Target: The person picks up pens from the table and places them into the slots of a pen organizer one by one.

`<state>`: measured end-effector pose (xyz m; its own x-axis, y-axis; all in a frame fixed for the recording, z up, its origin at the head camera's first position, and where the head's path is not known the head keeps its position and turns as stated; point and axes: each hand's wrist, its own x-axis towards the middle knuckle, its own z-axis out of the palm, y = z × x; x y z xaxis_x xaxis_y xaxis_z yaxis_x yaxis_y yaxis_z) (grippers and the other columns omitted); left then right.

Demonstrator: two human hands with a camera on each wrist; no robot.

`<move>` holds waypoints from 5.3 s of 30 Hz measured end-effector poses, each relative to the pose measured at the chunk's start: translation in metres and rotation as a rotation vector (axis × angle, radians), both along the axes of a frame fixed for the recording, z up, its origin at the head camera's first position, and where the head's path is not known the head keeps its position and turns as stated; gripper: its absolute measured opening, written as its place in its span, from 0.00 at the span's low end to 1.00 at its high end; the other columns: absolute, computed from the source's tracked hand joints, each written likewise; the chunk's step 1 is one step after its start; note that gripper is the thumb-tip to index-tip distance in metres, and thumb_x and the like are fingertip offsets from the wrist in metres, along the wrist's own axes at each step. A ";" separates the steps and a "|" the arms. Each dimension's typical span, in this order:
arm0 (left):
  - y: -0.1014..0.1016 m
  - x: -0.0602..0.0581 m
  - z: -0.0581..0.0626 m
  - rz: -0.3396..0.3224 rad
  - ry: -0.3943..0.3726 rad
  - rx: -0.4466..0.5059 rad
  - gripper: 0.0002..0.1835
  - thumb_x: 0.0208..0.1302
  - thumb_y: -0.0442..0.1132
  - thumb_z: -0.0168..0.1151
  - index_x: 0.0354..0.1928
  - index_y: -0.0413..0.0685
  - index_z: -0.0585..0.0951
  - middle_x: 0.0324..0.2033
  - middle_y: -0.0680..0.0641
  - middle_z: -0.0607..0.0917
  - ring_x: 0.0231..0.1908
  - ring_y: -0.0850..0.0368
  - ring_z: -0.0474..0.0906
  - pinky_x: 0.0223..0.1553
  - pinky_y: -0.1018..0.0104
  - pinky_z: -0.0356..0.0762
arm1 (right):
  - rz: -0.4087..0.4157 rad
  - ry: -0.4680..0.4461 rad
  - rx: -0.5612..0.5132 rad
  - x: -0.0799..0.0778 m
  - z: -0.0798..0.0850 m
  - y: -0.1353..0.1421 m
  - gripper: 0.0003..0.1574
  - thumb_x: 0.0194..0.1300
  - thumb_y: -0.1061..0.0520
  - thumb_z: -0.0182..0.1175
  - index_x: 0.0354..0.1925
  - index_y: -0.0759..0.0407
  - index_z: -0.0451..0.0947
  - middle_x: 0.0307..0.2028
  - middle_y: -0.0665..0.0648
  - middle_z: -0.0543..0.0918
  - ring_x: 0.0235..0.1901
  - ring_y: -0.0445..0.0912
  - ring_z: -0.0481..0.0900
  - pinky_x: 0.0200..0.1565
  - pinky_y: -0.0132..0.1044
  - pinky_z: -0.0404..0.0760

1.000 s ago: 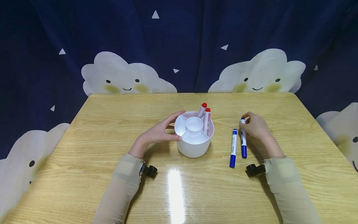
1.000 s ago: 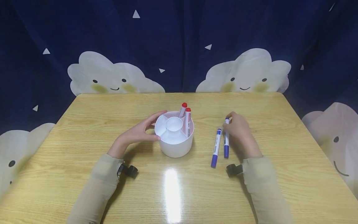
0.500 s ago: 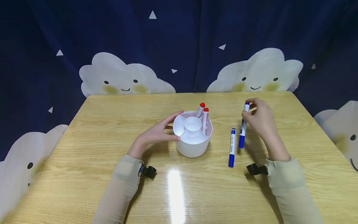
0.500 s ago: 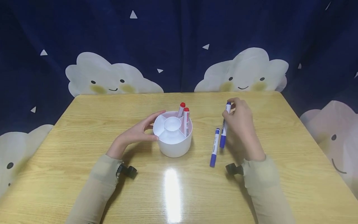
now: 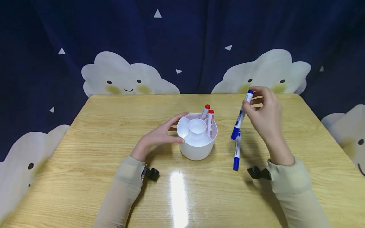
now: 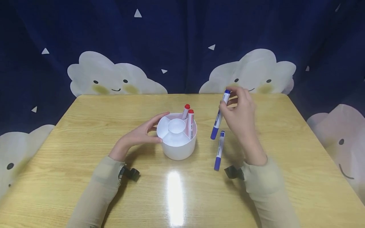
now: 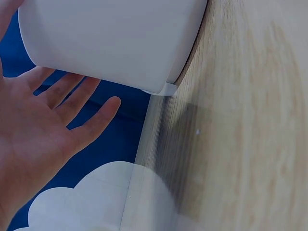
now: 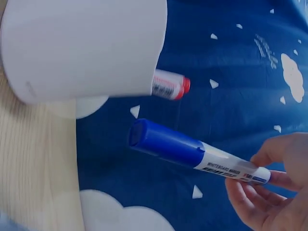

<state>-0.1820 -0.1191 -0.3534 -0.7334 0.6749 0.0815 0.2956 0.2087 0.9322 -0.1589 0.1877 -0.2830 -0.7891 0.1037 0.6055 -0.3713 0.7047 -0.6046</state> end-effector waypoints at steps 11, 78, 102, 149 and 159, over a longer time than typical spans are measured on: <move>-0.001 -0.006 -0.010 -0.002 0.034 -0.001 0.47 0.49 0.41 0.69 0.69 0.57 0.53 0.64 0.52 0.61 0.60 0.50 0.61 0.59 0.49 0.63 | 0.094 0.143 -0.089 0.001 0.021 -0.035 0.22 0.55 0.64 0.59 0.50 0.62 0.73 0.41 0.58 0.75 0.33 0.36 0.74 0.30 0.16 0.73; -0.004 -0.003 -0.009 0.020 0.022 -0.023 0.46 0.50 0.49 0.68 0.68 0.65 0.53 0.63 0.56 0.63 0.59 0.53 0.63 0.58 0.53 0.64 | 0.538 0.063 0.173 0.000 -0.033 -0.114 0.10 0.56 0.60 0.63 0.37 0.62 0.76 0.33 0.55 0.79 0.27 0.42 0.78 0.32 0.28 0.79; -0.003 -0.003 -0.010 0.020 0.014 -0.002 0.47 0.50 0.43 0.68 0.70 0.57 0.52 0.63 0.54 0.64 0.59 0.51 0.63 0.59 0.53 0.63 | 0.369 0.062 0.112 0.008 -0.023 -0.080 0.11 0.55 0.65 0.62 0.39 0.65 0.78 0.34 0.57 0.79 0.30 0.45 0.78 0.32 0.35 0.81; -0.003 -0.003 -0.011 0.034 0.018 -0.019 0.48 0.49 0.46 0.69 0.70 0.64 0.51 0.64 0.55 0.62 0.59 0.53 0.62 0.59 0.56 0.64 | 0.308 -0.997 0.287 -0.021 -0.073 0.029 0.40 0.55 0.59 0.62 0.57 0.78 0.55 0.24 0.59 0.75 0.20 0.44 0.76 0.26 0.36 0.79; -0.003 -0.003 -0.011 0.030 0.019 -0.005 0.49 0.49 0.45 0.69 0.70 0.61 0.51 0.64 0.54 0.62 0.60 0.49 0.62 0.59 0.54 0.64 | 0.301 -0.998 0.213 -0.022 -0.076 0.029 0.31 0.54 0.62 0.61 0.51 0.77 0.61 0.28 0.61 0.76 0.22 0.45 0.78 0.28 0.37 0.81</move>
<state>-0.1848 -0.1223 -0.3645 -0.7519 0.6529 0.0919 0.3066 0.2228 0.9254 -0.1804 0.2163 -0.3591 -0.9140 -0.2101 -0.3470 0.0480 0.7935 -0.6067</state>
